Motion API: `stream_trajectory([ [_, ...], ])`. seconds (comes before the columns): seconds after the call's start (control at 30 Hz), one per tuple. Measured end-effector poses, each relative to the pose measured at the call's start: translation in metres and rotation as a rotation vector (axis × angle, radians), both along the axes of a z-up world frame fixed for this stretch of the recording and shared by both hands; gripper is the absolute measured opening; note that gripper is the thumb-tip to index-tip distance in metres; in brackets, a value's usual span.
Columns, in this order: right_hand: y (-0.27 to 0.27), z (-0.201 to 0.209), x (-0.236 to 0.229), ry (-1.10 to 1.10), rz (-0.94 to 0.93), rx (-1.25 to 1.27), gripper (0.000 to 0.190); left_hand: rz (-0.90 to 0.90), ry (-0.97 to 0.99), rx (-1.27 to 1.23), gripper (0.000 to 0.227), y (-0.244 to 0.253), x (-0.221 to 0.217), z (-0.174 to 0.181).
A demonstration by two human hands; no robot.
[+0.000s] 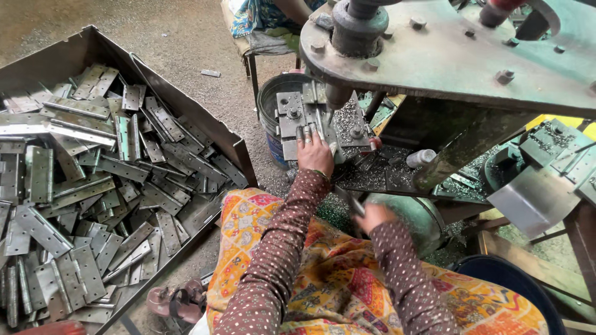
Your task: The person sits on the floor and repeatedly places metal hinge pieces into a jig under a drill press. They operate the machine to drill holes, then remove the processed pieces and return them to a nearby bin.
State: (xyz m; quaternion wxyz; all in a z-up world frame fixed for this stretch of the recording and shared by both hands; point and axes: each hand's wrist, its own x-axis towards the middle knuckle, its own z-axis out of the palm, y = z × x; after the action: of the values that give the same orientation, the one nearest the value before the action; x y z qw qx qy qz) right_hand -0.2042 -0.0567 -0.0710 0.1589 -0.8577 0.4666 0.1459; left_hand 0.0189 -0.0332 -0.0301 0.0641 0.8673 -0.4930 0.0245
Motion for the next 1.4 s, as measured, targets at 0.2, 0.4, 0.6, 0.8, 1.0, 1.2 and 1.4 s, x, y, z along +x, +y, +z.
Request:
stream_trajectory([
  [0.2, 0.004, -0.081, -0.023, -0.262, -0.024, -0.051, 0.043, -0.005, -0.133, -0.043, 0.032, -0.002, 0.010, -0.003],
  [0.4, 0.000, -0.064, -0.018, -0.105, -0.127, 0.095, 0.046, -0.051, -0.099, -0.067, 0.031, 0.010, -0.002, -0.001],
  [0.6, -0.013, 0.006, 0.009, 0.071, 0.003, 0.024, 0.050, -0.030, 0.109, -0.039, 0.028, -0.010, 0.018, 0.008],
  [0.8, 0.012, 0.006, 0.001, -0.049, -0.091, 0.011, 0.037, -0.047, 0.037, -0.102, 0.032, -0.018, 0.029, 0.009],
  [1.0, 0.015, 0.003, -0.004, -0.048, -0.071, 0.047, 0.036, -0.058, 0.074, -0.106, 0.029, 0.002, 0.017, 0.013],
  [1.2, 0.002, 0.019, 0.013, 0.112, -0.051, 0.056, 0.037, -0.076, 0.036, -0.143, 0.029, 0.012, 0.016, 0.012],
  [1.4, 0.014, -0.043, -0.018, -0.182, -0.088, 0.030, 0.042, -0.059, 0.032, -0.168, 0.026, 0.003, 0.021, 0.003],
])
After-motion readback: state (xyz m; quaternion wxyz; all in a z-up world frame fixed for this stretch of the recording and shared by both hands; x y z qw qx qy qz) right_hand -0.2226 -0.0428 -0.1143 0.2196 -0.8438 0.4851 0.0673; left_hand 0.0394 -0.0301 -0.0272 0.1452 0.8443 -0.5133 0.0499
